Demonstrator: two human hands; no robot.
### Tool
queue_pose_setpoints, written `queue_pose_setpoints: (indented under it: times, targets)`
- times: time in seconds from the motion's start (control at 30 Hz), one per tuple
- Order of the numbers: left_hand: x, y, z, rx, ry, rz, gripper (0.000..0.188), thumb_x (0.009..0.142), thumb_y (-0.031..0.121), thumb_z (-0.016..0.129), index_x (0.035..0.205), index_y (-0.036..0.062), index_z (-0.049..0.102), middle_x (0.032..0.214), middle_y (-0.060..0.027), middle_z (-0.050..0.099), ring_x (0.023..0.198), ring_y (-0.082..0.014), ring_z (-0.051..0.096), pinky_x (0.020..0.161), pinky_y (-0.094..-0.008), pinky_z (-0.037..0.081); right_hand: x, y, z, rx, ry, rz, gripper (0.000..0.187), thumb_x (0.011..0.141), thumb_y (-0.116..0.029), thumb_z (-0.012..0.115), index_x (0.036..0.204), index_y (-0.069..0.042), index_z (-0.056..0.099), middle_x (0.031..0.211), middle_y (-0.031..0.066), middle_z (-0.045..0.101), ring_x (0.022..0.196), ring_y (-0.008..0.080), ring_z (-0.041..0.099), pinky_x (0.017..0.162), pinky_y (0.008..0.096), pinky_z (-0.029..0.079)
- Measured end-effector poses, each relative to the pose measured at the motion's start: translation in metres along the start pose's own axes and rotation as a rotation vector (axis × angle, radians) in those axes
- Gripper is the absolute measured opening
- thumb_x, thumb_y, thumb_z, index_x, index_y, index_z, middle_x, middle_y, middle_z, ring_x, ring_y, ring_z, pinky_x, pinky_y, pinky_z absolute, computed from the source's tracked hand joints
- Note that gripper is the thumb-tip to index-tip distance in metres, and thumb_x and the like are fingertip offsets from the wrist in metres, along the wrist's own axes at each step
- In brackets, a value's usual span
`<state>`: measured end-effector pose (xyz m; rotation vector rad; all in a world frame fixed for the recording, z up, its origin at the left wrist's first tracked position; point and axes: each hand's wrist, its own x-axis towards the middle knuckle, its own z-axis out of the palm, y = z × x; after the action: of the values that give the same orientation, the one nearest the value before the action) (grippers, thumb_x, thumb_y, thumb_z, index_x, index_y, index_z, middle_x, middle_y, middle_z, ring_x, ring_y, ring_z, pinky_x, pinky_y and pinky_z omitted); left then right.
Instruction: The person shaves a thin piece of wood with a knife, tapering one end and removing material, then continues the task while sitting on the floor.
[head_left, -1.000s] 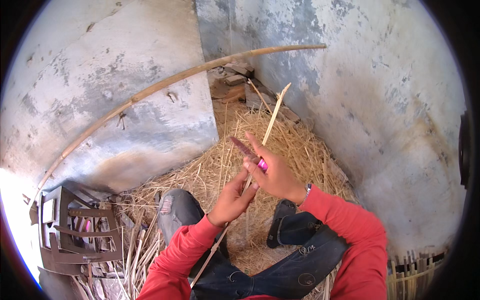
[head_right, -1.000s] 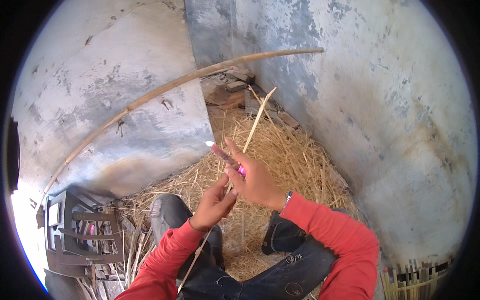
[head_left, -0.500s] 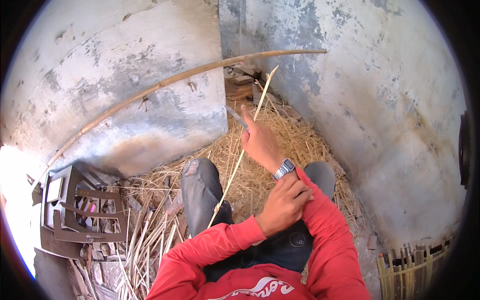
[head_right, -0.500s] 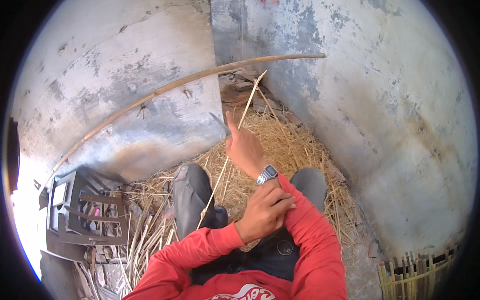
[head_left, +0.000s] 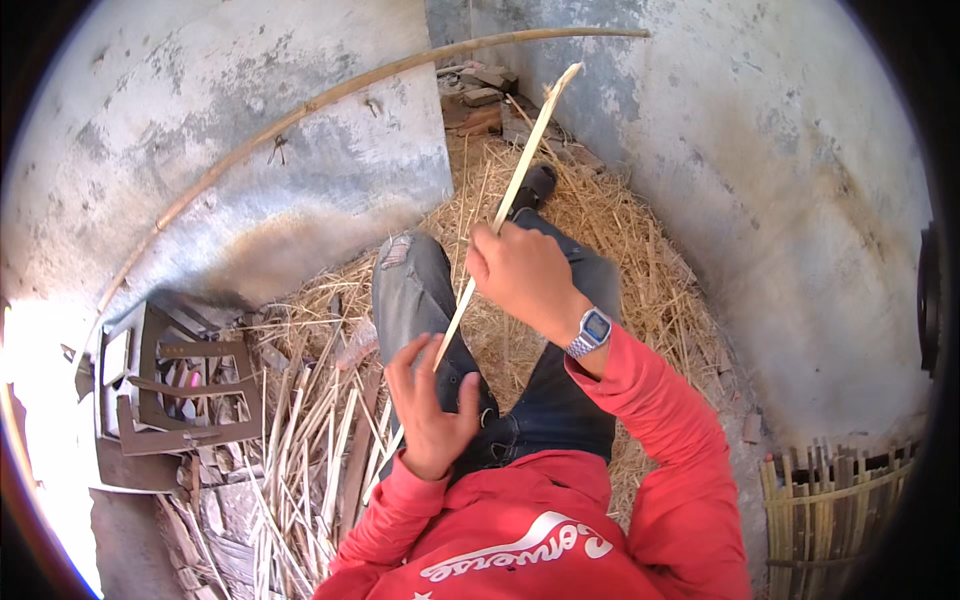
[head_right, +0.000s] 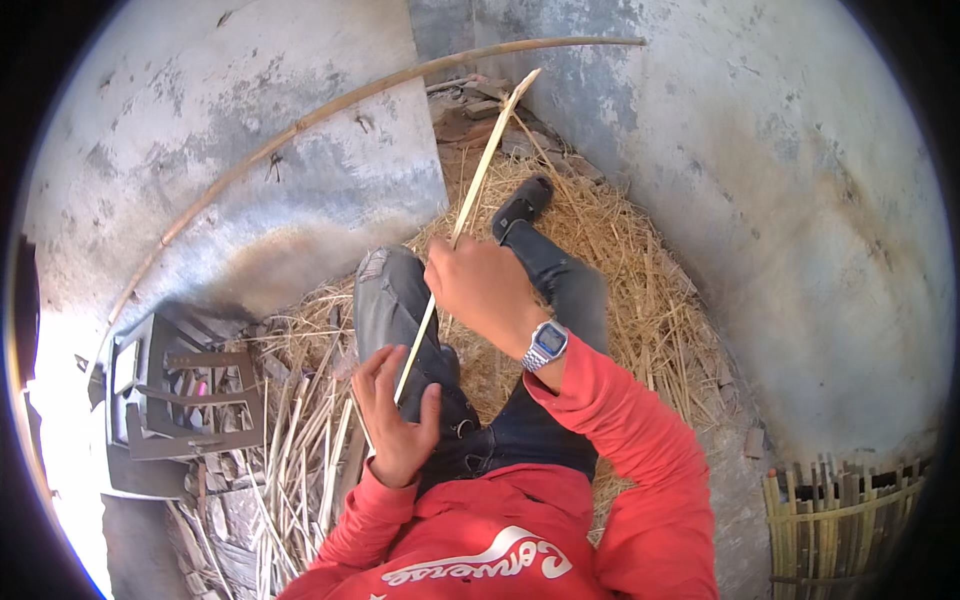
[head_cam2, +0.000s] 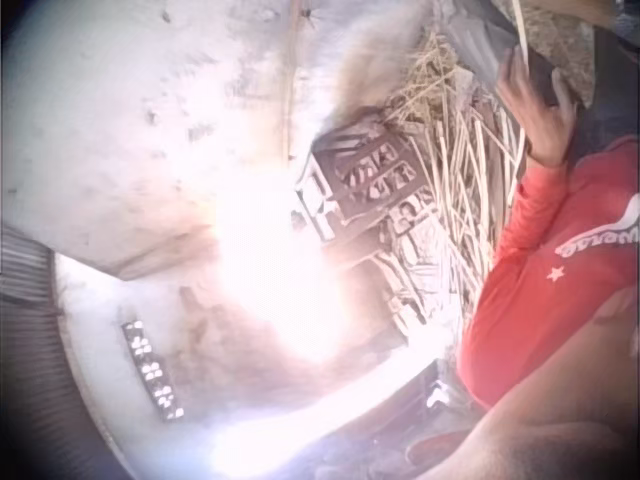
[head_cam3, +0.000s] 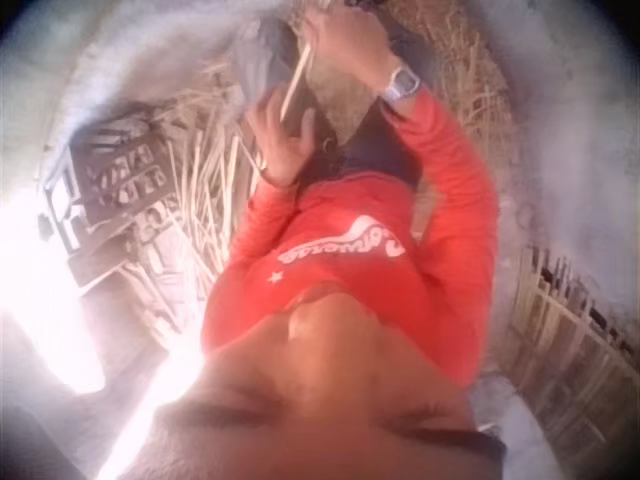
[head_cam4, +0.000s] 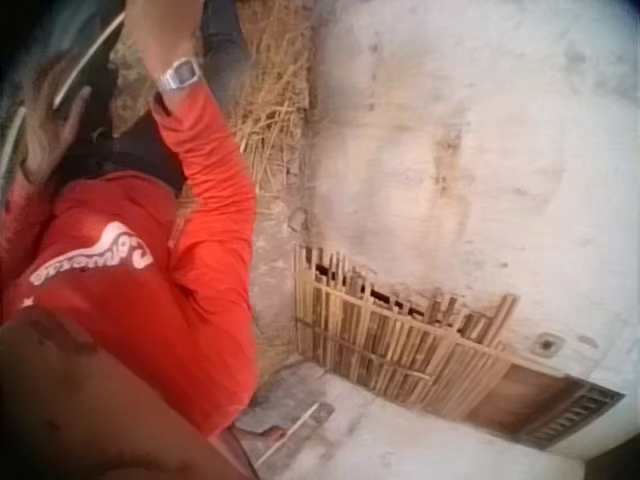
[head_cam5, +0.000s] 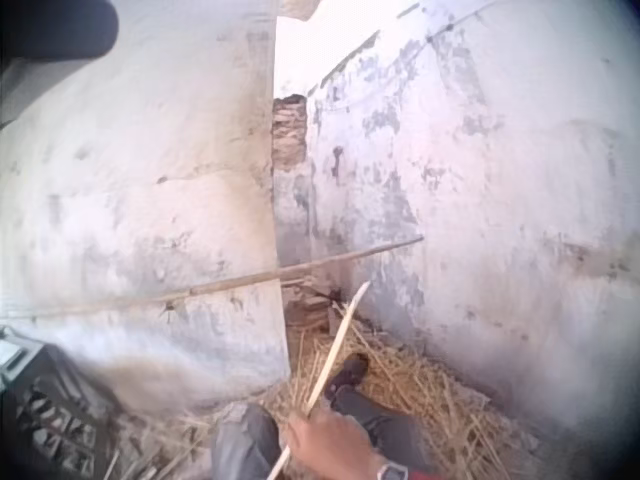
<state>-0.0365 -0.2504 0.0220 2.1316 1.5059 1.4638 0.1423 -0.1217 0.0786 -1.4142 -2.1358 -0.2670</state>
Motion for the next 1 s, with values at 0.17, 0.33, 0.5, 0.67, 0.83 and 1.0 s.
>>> queue_pose_setpoints:
  times: [0.17,0.33,0.5,0.67,0.83,1.0]
  targets:
    - [-0.036,-0.058,-0.008,-0.074,-0.222,-0.132,0.043,0.094,0.002,0.069,0.136,-0.0033,0.062,0.102,-0.0202,0.070,0.090,-0.0372,0.068,0.081,-0.0427,0.054,-0.013,-0.009,0.011,0.013,0.046,-0.157,0.035,0.100,-0.038,0.066,0.081,-0.008,0.064,0.060,0.0130,0.063,0.052,0.0301,0.068,0.044,0.0418,0.051]
    - [-0.043,-0.049,-0.014,-0.035,-0.216,-0.165,0.033,0.095,-0.007,0.064,0.126,-0.0014,0.070,0.097,-0.0195,0.071,0.081,-0.0346,0.070,0.072,-0.0417,0.053,-0.025,-0.010,0.010,0.034,0.095,-0.175,0.035,0.100,-0.040,0.066,0.081,-0.010,0.064,0.059,0.0111,0.062,0.051,0.0286,0.066,0.044,0.0402,0.051]
    - [-0.045,-0.031,-0.026,-0.049,-0.181,-0.159,0.029,0.095,-0.008,0.065,0.122,-0.0052,0.071,0.093,-0.0182,0.071,0.080,-0.0271,0.071,0.071,-0.0354,0.054,-0.032,-0.022,-0.012,0.082,0.160,-0.189,0.035,0.099,-0.039,0.069,0.078,-0.011,0.062,0.057,0.0087,0.059,0.048,0.0273,0.064,0.041,0.0406,0.049]
    - [-0.032,-0.039,-0.024,0.000,-0.274,-0.090,0.030,0.096,-0.004,0.065,0.125,-0.0021,0.071,0.089,-0.0186,0.067,0.072,-0.0305,0.067,0.066,-0.0386,0.051,-0.035,-0.010,-0.010,0.115,0.211,-0.127,0.035,0.098,-0.037,0.070,0.075,-0.012,0.059,0.057,0.0091,0.058,0.048,0.0287,0.064,0.041,0.0413,0.049]
    - [-0.001,-0.063,-0.012,-0.010,-0.414,-0.106,0.026,0.099,0.003,0.065,0.124,-0.0019,0.071,0.091,-0.0195,0.069,0.073,-0.0308,0.067,0.068,-0.0383,0.052,-0.026,0.053,-0.009,0.287,0.272,0.210,0.037,0.102,-0.035,0.066,0.080,-0.005,0.067,0.064,0.0180,0.064,0.059,0.0386,0.067,0.052,0.0477,0.051]
    - [-0.006,-0.122,0.032,-0.208,-0.521,-0.202,0.026,0.098,0.006,0.069,0.123,-0.0016,0.072,0.084,-0.0191,0.072,0.072,-0.0299,0.072,0.067,-0.0383,0.055,-0.075,0.113,0.035,0.410,0.309,0.506,0.026,0.106,-0.028,0.060,0.115,-0.006,0.071,0.077,0.0240,0.068,0.071,0.0422,0.069,0.061,0.0491,0.051]
